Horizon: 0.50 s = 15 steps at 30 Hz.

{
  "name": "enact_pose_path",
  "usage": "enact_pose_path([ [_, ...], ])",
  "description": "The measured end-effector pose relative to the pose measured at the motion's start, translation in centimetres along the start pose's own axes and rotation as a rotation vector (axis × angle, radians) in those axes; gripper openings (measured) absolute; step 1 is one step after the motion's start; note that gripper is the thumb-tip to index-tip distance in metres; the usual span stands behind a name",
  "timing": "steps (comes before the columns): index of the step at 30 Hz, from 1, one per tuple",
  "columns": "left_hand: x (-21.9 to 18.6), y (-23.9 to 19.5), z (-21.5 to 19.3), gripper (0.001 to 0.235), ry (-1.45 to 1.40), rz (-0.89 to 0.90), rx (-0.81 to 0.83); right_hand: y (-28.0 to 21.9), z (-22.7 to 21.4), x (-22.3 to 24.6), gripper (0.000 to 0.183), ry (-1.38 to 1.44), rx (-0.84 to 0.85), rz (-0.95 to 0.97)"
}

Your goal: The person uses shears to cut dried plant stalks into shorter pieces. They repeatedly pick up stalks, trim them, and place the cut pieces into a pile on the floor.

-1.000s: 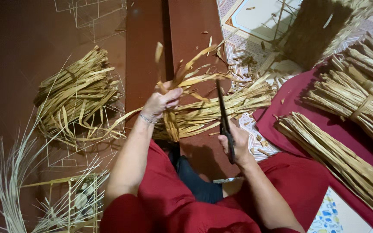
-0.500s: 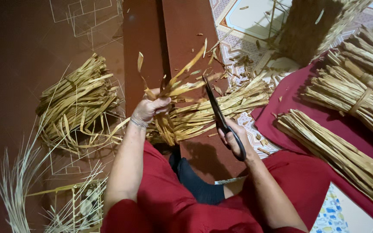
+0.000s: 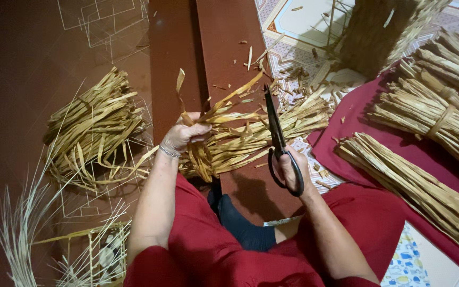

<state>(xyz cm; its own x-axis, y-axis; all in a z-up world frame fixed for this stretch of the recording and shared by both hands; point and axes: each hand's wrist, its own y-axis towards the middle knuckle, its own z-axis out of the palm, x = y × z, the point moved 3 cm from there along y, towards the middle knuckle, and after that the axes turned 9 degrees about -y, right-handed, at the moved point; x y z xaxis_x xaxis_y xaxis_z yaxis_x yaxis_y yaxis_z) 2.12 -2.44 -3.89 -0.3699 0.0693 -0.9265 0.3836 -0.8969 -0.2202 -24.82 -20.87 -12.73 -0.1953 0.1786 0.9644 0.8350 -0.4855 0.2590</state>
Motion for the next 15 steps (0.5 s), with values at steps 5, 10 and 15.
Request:
enact_pose_path([
  [5,-1.0,-0.2,1.0,0.027,0.076,0.033,-0.094,0.1,-0.3,0.1,0.057,-0.033,-0.138,0.044],
  [10,-1.4,0.5,2.0,0.047,-0.086,0.104,-0.144,0.6,-2.4,-3.7,0.043,-0.321,-0.357,0.228],
  [15,-2.7,1.0,1.9,0.057,0.263,0.428,-0.290,0.6,-4.4,-8.0,0.038,-1.013,-0.396,0.163],
])
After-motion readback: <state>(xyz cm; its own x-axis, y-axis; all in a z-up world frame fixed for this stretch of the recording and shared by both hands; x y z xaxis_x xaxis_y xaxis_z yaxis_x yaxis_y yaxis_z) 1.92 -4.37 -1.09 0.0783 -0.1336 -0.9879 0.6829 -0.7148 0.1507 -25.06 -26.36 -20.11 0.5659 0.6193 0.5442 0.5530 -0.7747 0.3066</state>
